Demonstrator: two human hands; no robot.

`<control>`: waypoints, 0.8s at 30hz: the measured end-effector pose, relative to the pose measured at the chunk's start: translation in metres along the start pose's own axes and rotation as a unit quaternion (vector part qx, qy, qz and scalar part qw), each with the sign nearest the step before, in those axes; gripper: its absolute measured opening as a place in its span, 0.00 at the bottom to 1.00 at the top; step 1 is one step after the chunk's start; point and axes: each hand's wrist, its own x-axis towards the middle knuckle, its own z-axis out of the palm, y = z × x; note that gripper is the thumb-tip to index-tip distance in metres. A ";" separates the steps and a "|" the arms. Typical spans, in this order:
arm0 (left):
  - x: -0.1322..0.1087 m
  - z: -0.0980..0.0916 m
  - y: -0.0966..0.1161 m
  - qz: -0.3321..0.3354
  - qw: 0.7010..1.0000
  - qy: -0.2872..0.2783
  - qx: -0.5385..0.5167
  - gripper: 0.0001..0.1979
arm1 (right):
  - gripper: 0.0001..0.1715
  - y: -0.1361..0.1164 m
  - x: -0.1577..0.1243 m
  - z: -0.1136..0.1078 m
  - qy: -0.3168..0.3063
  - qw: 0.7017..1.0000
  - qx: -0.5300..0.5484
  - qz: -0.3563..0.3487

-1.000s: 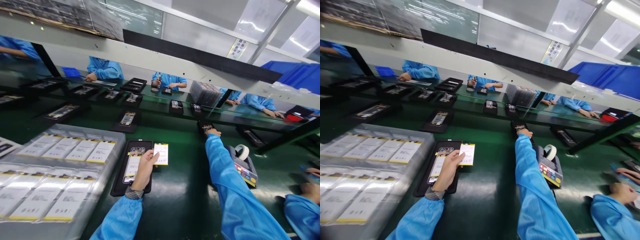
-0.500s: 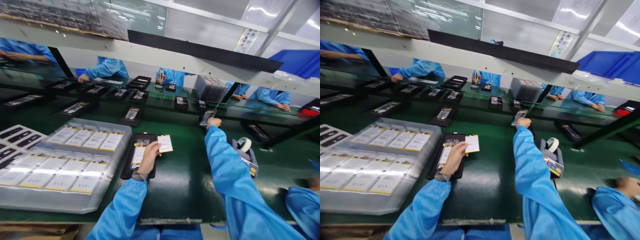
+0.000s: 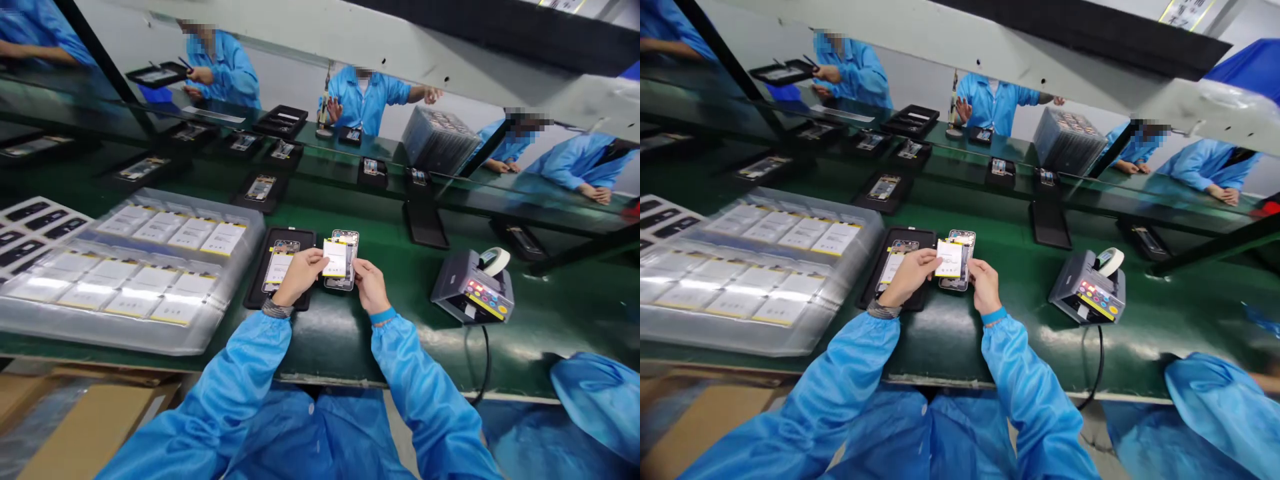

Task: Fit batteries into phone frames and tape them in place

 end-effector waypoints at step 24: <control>-0.013 0.018 -0.005 -0.083 0.995 0.008 -0.057 0.29 | 0.25 -0.004 -0.041 0.006 -0.119 0.992 0.040 0.030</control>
